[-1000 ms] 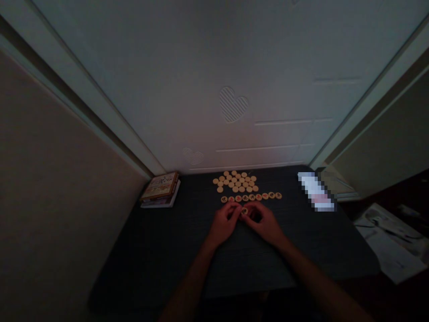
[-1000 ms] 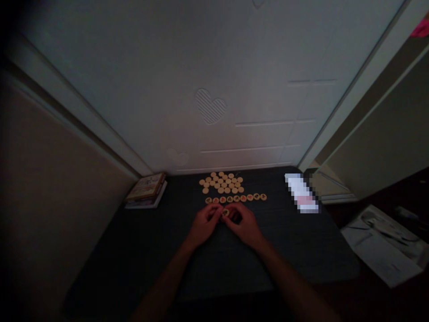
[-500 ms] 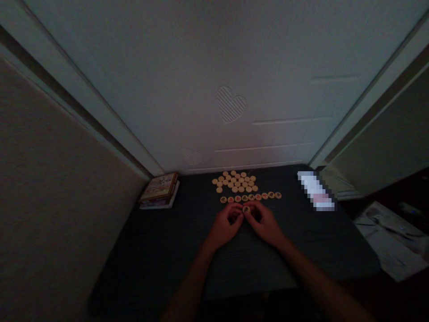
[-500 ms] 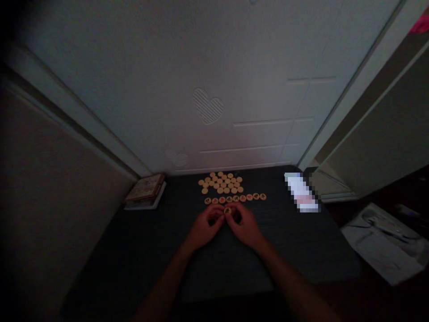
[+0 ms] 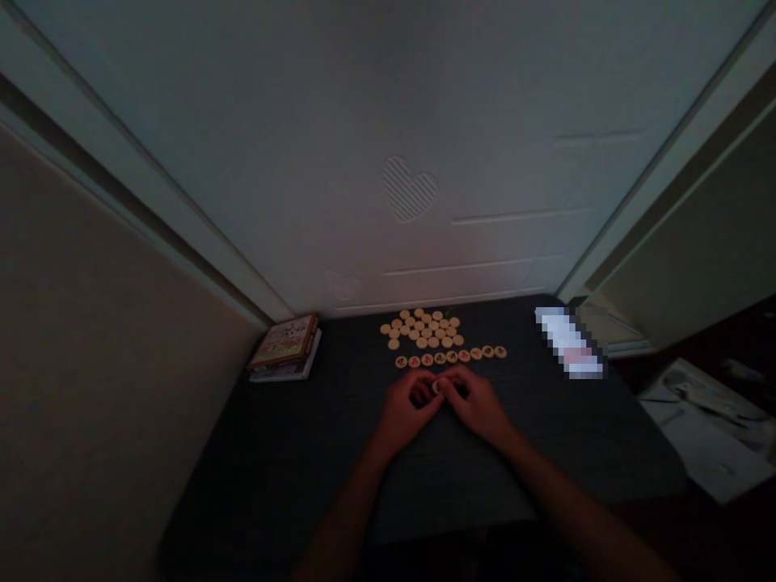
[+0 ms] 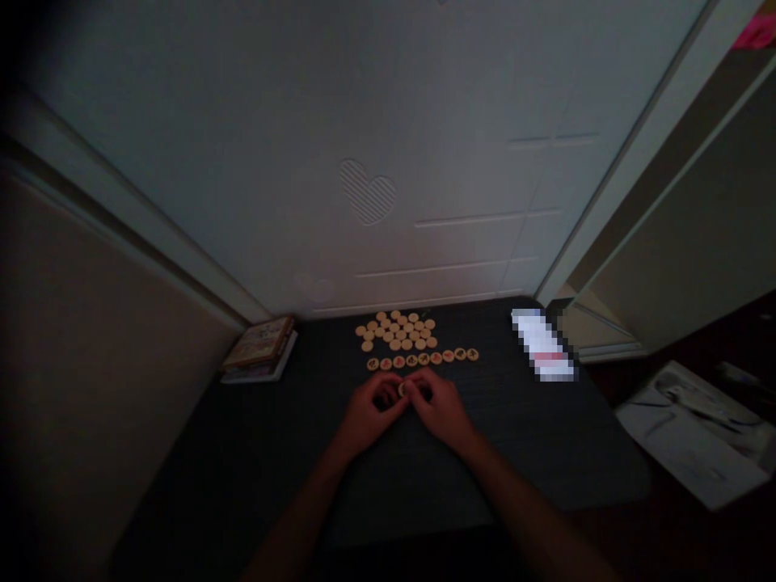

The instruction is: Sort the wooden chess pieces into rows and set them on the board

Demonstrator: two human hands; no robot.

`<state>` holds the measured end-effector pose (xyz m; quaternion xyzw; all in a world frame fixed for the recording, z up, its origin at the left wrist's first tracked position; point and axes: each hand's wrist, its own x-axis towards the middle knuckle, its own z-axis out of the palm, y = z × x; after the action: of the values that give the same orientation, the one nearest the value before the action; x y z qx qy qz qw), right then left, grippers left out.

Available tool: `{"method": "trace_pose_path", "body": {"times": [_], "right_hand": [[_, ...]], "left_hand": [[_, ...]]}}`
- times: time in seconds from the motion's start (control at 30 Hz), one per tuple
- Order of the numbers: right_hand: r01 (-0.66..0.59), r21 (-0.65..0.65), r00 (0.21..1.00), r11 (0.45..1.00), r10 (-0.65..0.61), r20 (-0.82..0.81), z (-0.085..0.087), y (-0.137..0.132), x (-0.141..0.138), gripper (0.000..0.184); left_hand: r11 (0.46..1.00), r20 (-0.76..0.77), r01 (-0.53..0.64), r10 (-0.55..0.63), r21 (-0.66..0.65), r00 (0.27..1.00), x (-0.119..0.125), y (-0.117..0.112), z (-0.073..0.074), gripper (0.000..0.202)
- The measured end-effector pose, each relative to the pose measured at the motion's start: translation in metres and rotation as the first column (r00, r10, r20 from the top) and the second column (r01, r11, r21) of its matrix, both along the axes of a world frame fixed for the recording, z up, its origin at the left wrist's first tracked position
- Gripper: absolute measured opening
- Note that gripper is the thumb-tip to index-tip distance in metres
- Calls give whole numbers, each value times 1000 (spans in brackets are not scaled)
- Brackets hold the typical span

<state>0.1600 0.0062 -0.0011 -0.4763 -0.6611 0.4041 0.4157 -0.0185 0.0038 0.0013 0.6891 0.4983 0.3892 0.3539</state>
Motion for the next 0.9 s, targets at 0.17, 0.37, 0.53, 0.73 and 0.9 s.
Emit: {"method": "trace_pose_path", "body": {"times": [0.17,0.37,0.53,0.73,0.9], "right_hand": [[-2,-17,1000,1000,2,0,2,0,0,20],[3,-12,999,1000,-2,32,1,0,-1,17],[-5,19,998,1000,4,55,0,0,0,17],[-9,23,998,1000,7,67,2,0,0,19],[1,30,997,1000,-4,75,4,0,-2,17]], "left_hand": [[992,-127,-11,27,128,992,-3,-1,2,23],[920,-268,-220,312,324,911,-49,14,3,30],[882,-420,-282,435,378,797,-83,27,-4,29],[893,-485,-249,418,376,768,-80,30,-12,21],[918,-437,-198,343,344,832,-74,28,-11,23]]}}
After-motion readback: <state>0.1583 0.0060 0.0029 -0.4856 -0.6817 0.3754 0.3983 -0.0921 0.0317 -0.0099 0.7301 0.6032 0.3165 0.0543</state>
